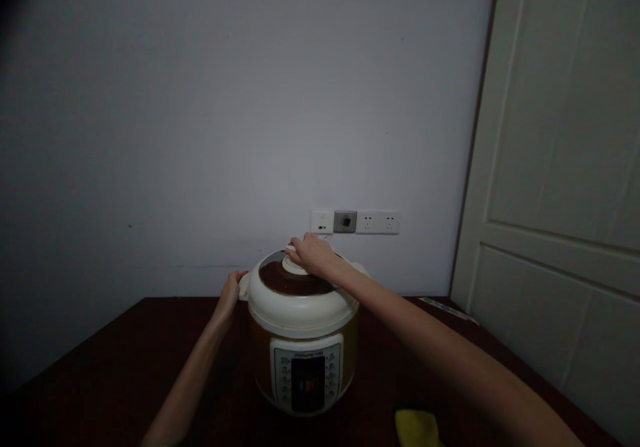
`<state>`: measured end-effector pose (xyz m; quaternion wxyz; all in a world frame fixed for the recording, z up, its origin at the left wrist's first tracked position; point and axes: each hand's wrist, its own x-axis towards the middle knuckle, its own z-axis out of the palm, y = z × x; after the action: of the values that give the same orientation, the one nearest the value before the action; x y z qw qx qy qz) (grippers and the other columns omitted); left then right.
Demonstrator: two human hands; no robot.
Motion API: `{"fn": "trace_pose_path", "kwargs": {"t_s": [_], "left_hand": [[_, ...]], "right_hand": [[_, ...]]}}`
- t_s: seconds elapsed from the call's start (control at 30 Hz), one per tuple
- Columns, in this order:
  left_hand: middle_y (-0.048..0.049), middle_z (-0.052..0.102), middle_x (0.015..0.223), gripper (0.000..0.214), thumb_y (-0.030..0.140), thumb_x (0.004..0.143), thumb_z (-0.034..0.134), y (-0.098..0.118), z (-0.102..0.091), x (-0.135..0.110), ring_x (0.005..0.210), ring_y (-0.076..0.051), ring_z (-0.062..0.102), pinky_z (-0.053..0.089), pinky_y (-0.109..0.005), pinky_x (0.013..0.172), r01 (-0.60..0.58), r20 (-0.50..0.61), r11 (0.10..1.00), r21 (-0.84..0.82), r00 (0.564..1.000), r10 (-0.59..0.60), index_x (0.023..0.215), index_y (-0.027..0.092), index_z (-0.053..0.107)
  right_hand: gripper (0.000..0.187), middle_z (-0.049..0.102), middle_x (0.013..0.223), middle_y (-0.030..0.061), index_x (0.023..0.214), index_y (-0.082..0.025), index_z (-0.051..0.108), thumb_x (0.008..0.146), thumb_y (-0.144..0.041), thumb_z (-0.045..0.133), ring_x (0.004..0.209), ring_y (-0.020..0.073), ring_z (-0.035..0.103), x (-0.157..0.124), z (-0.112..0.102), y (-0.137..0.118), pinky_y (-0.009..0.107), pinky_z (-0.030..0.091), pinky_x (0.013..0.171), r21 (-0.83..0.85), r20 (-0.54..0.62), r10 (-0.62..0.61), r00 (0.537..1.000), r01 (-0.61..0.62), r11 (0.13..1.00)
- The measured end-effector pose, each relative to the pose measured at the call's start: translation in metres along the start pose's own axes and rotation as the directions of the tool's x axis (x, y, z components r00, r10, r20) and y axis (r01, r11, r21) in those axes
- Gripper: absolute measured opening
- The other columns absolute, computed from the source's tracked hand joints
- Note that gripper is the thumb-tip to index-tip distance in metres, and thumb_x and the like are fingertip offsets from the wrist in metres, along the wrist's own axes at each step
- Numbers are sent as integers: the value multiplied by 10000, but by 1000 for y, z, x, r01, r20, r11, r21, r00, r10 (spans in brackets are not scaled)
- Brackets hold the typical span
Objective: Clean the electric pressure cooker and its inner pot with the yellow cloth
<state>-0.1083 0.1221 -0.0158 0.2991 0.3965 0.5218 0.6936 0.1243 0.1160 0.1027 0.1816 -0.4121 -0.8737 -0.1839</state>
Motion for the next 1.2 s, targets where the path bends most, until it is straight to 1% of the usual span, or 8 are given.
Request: {"fn": "trace_pose_path", "kwargs": {"t_s": [0.33, 0.57, 0.73, 0.8, 0.87, 0.93, 1.03, 1.2], "left_hand": [[-32, 630, 612, 387, 486, 694, 438, 1, 0, -2, 627, -206, 586, 443, -300, 600, -12, -5, 1000, 26, 1000, 12, 669, 152, 631], [-53, 675, 756, 290, 353, 716, 433, 4, -2, -3, 810, -227, 622, 459, -322, 744, -28, -55, 998, 57, 998, 31, 775, 157, 638], [-91, 672, 945, 285, 321, 762, 434, 12, -3, -6, 969, -228, 604, 442, -337, 854, -80, -91, 994, 68, 992, 86, 900, 170, 632], [-95, 648, 1053, 305, 349, 785, 446, 23, -5, -15, 1024, -217, 583, 420, -325, 906, -229, -122, 967, 108, 963, 242, 962, 178, 627], [-86, 637, 1091, 303, 357, 800, 462, 40, -9, -29, 1056, -211, 564, 389, -323, 955, -426, -150, 885, 189, 878, 455, 982, 184, 631], [-74, 645, 1077, 293, 344, 821, 452, 61, -12, -46, 1049, -208, 565, 391, -331, 956, -549, -150, 802, 238, 794, 588, 982, 184, 636], [-65, 659, 1028, 263, 319, 825, 455, 90, -8, -68, 1012, -206, 584, 432, -336, 910, -648, -128, 726, 230, 720, 682, 942, 179, 644], [-68, 664, 991, 239, 327, 774, 502, 127, 32, -69, 974, -216, 590, 465, -333, 841, -735, 222, 610, 298, 675, 704, 890, 183, 654]], "right_hand": [[507, 611, 1061, 196, 1198, -132, 546, 935, -483, 291, 963, 265, 593, 7, -7, 5, 347, 432, 781, 77, 96, -51, 994, 44, 996], [609, 665, 1075, 136, 1094, -125, 652, 901, -585, 302, 939, 219, 616, 20, -41, 28, 295, 438, 802, 329, 251, -110, 962, 22, 944], [477, 674, 1070, 90, 1054, -169, 672, 923, -484, 340, 951, 217, 603, -19, -64, 60, 327, 433, 847, 426, -37, -12, 999, 27, 904], [431, 678, 1055, 85, 1035, -172, 678, 912, -445, 367, 934, 221, 604, -47, -62, 76, 343, 449, 830, 478, -165, 105, 981, -14, 878], [407, 684, 1028, 83, 1013, -181, 681, 880, -447, 404, 898, 223, 612, -78, -49, 90, 345, 483, 765, 574, -237, 272, 933, -91, 814], [401, 683, 1017, 104, 999, -175, 685, 836, -452, 446, 856, 228, 625, -106, -30, 102, 333, 510, 667, 675, -220, 429, 876, -181, 715], [409, 673, 1038, 121, 1002, -168, 677, 793, -460, 480, 825, 226, 640, -138, -1, 114, 300, 517, 557, 802, -92, 537, 838, -258, 539], [390, 686, 997, 116, 980, -183, 683, 770, -461, 507, 784, 208, 658, -156, 25, 119, 272, 521, 532, 869, -10, 583, 812, -281, 407]]}}
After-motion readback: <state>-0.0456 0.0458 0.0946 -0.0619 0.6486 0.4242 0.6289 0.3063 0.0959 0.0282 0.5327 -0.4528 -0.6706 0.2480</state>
